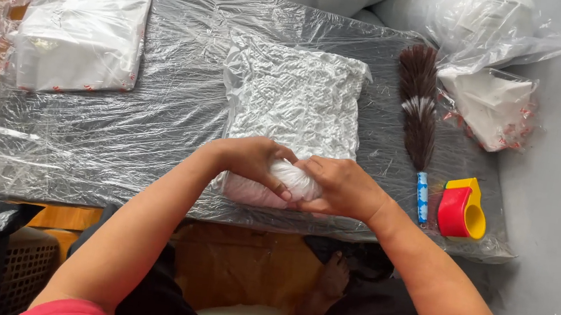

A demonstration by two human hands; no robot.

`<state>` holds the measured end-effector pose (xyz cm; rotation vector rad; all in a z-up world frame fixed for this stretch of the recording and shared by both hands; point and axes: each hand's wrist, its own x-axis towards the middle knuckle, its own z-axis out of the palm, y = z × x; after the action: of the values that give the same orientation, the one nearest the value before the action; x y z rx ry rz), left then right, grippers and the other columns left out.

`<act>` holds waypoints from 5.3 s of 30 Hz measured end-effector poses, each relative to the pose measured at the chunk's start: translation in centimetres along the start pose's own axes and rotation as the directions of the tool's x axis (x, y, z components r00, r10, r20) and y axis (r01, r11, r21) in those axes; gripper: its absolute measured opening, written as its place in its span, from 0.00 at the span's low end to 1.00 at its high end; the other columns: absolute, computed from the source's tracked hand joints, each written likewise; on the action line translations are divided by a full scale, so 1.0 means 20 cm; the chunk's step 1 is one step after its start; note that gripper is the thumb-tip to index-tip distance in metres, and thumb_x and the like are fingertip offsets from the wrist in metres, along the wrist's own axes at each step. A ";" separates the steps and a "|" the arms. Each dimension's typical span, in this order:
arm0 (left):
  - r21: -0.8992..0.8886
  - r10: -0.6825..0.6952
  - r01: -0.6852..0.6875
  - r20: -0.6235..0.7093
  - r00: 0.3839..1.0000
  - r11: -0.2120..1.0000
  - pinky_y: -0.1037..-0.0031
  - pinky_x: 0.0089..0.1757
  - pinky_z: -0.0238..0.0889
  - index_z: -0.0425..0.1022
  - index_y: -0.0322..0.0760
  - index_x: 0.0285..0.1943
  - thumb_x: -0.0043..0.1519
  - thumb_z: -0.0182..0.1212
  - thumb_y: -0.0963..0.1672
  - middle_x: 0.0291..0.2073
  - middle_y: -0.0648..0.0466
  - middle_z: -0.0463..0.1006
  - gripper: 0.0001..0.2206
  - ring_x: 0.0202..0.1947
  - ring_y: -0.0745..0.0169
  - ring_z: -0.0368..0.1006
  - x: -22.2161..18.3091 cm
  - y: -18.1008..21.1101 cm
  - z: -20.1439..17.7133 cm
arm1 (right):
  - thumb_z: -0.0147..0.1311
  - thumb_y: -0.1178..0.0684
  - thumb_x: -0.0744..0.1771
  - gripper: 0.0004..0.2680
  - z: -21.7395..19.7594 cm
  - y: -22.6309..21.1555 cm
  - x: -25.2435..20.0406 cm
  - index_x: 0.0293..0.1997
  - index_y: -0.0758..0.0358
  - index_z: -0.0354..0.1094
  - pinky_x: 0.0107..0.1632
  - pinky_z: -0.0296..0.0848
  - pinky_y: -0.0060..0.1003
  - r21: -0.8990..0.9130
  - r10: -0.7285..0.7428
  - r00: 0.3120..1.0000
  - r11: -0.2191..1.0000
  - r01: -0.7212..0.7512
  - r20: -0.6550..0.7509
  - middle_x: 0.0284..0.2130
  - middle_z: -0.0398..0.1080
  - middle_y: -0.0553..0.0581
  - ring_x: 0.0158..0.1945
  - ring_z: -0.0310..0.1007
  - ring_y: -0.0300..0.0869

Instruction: The person uses a vacuum cleaner to remove air from a plastic bag containing a white pillow, then seals the bag's opening by hand and applies tape using a dispenser.

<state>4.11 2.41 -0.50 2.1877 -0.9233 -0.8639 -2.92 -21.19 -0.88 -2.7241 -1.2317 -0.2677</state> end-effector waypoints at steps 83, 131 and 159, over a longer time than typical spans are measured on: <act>0.037 -0.182 0.178 0.178 0.967 0.983 0.58 0.55 0.69 0.77 0.37 0.60 0.38 0.68 0.65 0.50 0.40 0.81 0.45 0.57 0.41 0.76 0.06 0.24 -0.29 | 0.78 0.40 0.50 0.35 0.00 0.45 0.16 0.63 0.47 0.70 0.61 0.68 0.49 0.446 0.226 0.613 0.505 -0.738 0.757 0.56 0.75 0.61 0.60 0.72 0.55; 0.357 0.008 0.033 -0.114 0.993 0.934 0.55 0.49 0.71 0.74 0.47 0.63 0.38 0.61 0.69 0.42 0.41 0.83 0.47 0.49 0.37 0.78 -0.01 0.25 -0.07 | 0.70 0.27 0.54 0.36 -0.23 0.08 -0.06 0.61 0.57 0.60 0.50 0.75 0.54 0.274 0.371 0.881 0.850 -0.449 0.292 0.44 0.73 0.64 0.49 0.77 0.61; 0.500 0.044 0.146 -0.348 0.936 0.854 0.53 0.49 0.64 0.72 0.31 0.55 0.69 0.25 0.59 0.45 0.39 0.76 0.34 0.49 0.38 0.76 0.21 0.18 -0.06 | 0.65 0.26 0.55 0.30 -0.26 0.44 0.17 0.59 0.42 0.67 0.63 0.67 0.52 0.255 0.468 0.574 0.582 -0.772 0.672 0.57 0.72 0.65 0.63 0.67 0.59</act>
<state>5.91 -2.49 1.47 2.7199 -1.0003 -0.2270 5.50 -25.48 4.41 -2.5411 -0.1573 0.8690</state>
